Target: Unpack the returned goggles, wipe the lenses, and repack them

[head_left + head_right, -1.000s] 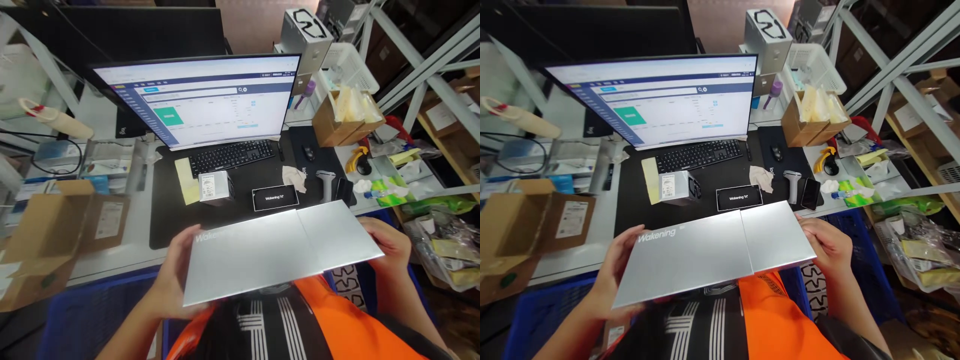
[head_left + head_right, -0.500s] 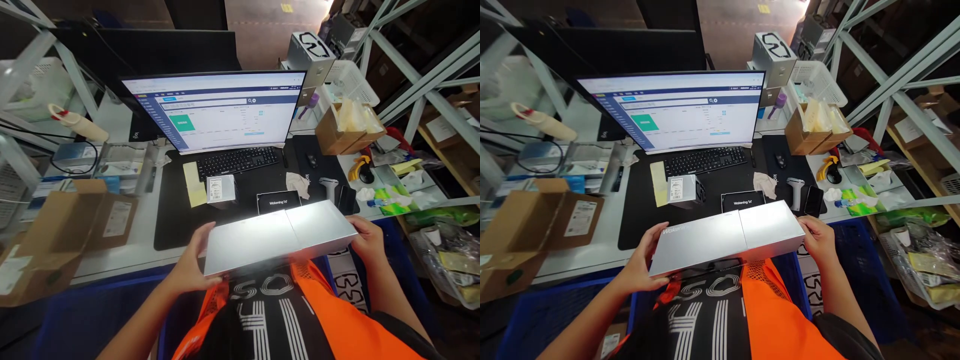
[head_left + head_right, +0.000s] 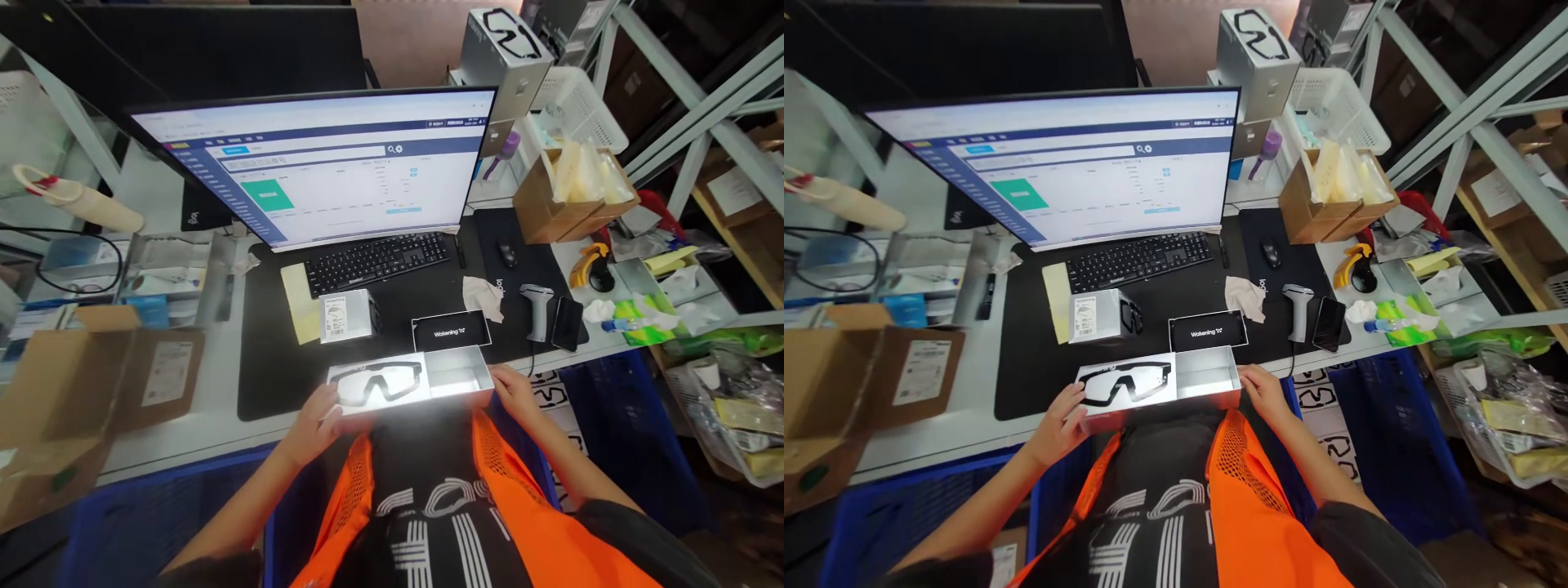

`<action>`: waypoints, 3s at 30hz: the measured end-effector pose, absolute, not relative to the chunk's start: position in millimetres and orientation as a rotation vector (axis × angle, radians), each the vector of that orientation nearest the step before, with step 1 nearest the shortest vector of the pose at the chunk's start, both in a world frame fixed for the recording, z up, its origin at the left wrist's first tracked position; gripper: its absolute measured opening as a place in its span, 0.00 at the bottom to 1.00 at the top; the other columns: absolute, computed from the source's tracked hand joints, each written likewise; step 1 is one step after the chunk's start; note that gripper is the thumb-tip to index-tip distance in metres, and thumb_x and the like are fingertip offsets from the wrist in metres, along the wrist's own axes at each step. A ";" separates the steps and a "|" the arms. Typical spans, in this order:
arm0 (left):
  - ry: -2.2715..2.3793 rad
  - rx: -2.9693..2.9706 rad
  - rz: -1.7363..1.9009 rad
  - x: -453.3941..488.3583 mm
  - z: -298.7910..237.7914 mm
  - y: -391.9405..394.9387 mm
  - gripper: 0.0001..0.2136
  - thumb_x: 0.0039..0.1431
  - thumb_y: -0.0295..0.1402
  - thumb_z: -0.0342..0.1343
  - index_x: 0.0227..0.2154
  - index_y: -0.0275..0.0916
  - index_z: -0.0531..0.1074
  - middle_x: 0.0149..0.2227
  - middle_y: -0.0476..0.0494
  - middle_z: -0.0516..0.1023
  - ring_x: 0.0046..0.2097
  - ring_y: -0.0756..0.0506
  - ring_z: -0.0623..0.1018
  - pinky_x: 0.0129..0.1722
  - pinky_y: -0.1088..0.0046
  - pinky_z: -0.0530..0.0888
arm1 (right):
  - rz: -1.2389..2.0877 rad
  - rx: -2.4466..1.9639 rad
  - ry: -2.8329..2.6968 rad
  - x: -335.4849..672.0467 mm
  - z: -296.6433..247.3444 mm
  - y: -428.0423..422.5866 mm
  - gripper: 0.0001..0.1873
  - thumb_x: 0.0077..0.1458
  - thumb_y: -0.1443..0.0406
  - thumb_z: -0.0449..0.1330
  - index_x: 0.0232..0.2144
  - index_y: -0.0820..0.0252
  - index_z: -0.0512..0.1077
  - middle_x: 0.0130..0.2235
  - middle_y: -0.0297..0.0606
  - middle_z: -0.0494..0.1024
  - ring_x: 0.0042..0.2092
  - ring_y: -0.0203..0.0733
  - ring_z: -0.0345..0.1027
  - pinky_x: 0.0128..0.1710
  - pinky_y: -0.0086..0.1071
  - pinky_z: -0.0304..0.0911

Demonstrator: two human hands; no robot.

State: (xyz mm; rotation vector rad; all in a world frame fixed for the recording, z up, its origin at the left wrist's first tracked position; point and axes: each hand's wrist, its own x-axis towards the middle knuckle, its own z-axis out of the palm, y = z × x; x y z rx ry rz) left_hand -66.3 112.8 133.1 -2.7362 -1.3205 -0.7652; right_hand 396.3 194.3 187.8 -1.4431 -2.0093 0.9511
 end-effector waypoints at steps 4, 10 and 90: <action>-1.230 -2.823 -0.637 -69.7 98.2 114.6 0.17 0.55 0.20 0.56 0.46 0.41 0.68 0.46 0.38 0.76 0.53 0.38 0.76 0.53 0.54 0.74 | 1.006 -1.533 -1.991 391.6 147.9 194.3 0.16 0.63 0.63 0.50 0.35 0.57 0.78 0.39 0.45 0.81 0.43 0.48 0.75 0.44 0.40 0.71; -1.046 -3.028 -0.395 -67.6 91.4 100.7 0.22 0.55 0.21 0.56 0.51 0.46 0.71 0.50 0.43 0.78 0.54 0.43 0.75 0.61 0.59 0.65 | 1.114 -1.691 -2.067 396.9 131.2 192.2 0.13 0.60 0.66 0.52 0.35 0.57 0.78 0.41 0.43 0.81 0.46 0.47 0.74 0.50 0.40 0.68; -1.965 -2.559 -0.756 116.3 222.2 183.9 0.45 0.48 0.32 0.67 0.66 0.41 0.48 0.60 0.30 0.65 0.59 0.29 0.68 0.57 0.48 0.68 | 1.196 -1.194 -2.144 324.9 283.8 295.6 0.12 0.63 0.61 0.53 0.27 0.57 0.64 0.42 0.39 0.78 0.45 0.43 0.72 0.45 0.34 0.66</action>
